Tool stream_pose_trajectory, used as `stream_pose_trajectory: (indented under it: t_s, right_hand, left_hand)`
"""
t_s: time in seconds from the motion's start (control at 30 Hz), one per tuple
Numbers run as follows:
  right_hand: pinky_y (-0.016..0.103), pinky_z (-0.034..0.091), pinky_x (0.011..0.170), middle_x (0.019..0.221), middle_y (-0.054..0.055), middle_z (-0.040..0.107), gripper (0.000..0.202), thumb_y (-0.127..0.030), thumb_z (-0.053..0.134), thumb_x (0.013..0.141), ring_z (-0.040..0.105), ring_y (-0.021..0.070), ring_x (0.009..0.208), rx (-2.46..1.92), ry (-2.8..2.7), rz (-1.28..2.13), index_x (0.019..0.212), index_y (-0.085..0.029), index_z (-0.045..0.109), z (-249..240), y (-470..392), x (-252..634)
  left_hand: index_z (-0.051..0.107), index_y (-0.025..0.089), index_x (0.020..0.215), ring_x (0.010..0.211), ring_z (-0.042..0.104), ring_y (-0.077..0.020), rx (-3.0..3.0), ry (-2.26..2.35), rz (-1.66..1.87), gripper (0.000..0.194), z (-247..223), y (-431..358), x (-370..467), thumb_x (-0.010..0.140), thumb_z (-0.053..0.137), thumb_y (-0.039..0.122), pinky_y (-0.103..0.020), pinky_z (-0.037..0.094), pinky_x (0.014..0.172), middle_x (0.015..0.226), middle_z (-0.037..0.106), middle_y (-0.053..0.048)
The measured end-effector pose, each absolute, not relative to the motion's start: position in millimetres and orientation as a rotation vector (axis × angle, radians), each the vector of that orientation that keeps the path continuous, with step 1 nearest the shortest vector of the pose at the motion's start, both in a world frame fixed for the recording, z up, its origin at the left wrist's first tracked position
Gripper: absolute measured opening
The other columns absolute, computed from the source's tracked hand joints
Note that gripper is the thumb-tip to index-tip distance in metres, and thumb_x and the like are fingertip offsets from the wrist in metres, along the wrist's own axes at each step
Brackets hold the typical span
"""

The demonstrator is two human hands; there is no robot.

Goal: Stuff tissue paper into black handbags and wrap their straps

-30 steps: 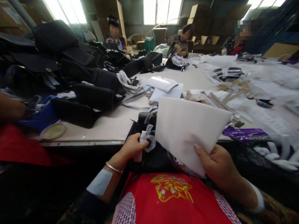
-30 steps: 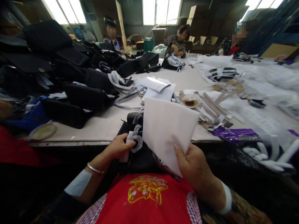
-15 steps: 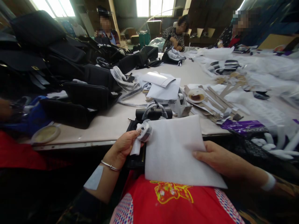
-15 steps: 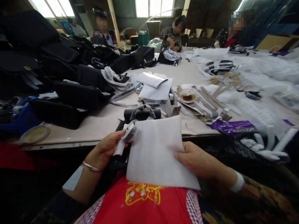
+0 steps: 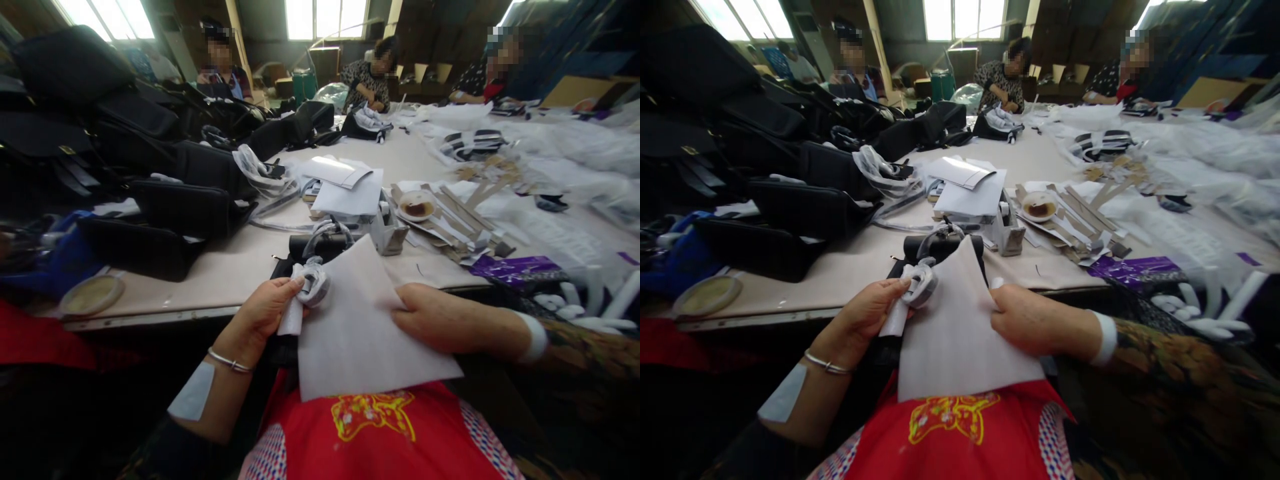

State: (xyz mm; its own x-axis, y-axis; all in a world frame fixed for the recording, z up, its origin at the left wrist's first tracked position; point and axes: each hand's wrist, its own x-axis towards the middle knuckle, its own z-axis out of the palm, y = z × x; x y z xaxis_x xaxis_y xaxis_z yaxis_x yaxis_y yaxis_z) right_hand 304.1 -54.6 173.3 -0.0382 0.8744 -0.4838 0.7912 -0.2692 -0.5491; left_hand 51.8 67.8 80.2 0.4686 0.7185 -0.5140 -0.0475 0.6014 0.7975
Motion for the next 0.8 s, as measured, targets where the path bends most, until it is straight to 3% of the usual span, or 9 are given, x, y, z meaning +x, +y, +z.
stream_pose_trajectory:
  t_s: [0.23, 0.37, 0.47, 0.53, 0.6, 0.7, 0.8]
  right_hand:
    - [0.036, 0.057, 0.077, 0.096, 0.013, 0.076, 0.042, -0.028, 0.047, 0.084, 0.071, 0.0267, 0.086, -1.896, -1.371, 1.095, 0.116, -0.008, 0.065, 94, -74, 277]
    - [0.046, 0.053, 0.093, 0.126, 0.023, 0.066, 0.055, -0.034, 0.053, 0.091, 0.067, 0.0334, 0.110, -1.948, -1.783, 0.374, 0.138, -0.005, 0.050, 90, -93, 293]
    - [0.051, 0.042, 0.108, 0.146, 0.022, 0.051, 0.051, -0.024, 0.060, 0.092, 0.051, 0.0355, 0.133, -1.624, -2.202, -0.157, 0.142, -0.014, 0.051, 108, -91, 292]
    - [0.048, 0.041, 0.106, 0.138, 0.017, 0.059, 0.034, -0.020, 0.057, 0.095, 0.053, 0.0315, 0.128, -1.316, -2.555, -0.093, 0.129, -0.020, 0.061, 119, -81, 280]
    - [0.042, 0.046, 0.095, 0.118, 0.013, 0.068, 0.022, -0.026, 0.052, 0.100, 0.061, 0.0261, 0.108, -1.073, -2.847, 0.224, 0.115, -0.020, 0.067, 123, -68, 261]
    - [0.039, 0.047, 0.082, 0.100, 0.013, 0.068, 0.028, -0.039, 0.055, 0.099, 0.062, 0.0254, 0.093, -1.022, -3.000, 0.536, 0.110, -0.016, 0.067, 119, -51, 231]
    - [0.038, 0.048, 0.071, 0.098, 0.014, 0.067, 0.034, -0.038, 0.059, 0.094, 0.065, 0.0286, 0.088, -1.110, -3.019, 0.498, 0.116, -0.012, 0.064, 110, -44, 208]
  left_hand:
    - [0.073, 0.009, 0.094, 0.068, 0.069, -0.0191, 0.723, 0.934, 0.546, 0.040, 74, 54, 47, 0.069, 0.089, 0.035, -0.030, 0.059, 0.062, 0.084, 0.076, -0.012]
    - [0.073, 0.011, 0.104, 0.082, 0.070, -0.0204, 0.896, 0.946, 0.518, 0.046, 68, 41, 26, 0.072, 0.085, 0.042, -0.027, 0.055, 0.071, 0.096, 0.077, -0.012]
    - [0.073, 0.014, 0.107, 0.087, 0.069, -0.0213, 1.177, 1.046, 0.481, 0.040, 61, 26, 9, 0.077, 0.080, 0.039, -0.028, 0.053, 0.075, 0.103, 0.076, -0.010]
    - [0.073, 0.017, 0.107, 0.085, 0.068, -0.0219, 1.365, 1.122, 0.468, 0.035, 56, 14, 3, 0.078, 0.077, 0.036, -0.028, 0.051, 0.074, 0.100, 0.076, -0.008]
    - [0.074, 0.019, 0.103, 0.079, 0.066, -0.0211, 1.536, 1.185, 0.466, 0.029, 54, 7, 2, 0.077, 0.076, 0.031, -0.027, 0.048, 0.069, 0.092, 0.075, -0.006]
    - [0.073, 0.018, 0.086, 0.070, 0.060, -0.0182, 1.624, 1.201, 0.418, 0.016, 54, 7, 5, 0.071, 0.075, 0.024, -0.026, 0.043, 0.061, 0.077, 0.070, -0.002]
    - [0.067, 0.016, 0.077, 0.064, 0.057, -0.0156, 1.389, 1.127, 0.367, 0.016, 54, 17, 7, 0.066, 0.075, 0.023, -0.025, 0.042, 0.059, 0.069, 0.066, 0.001]
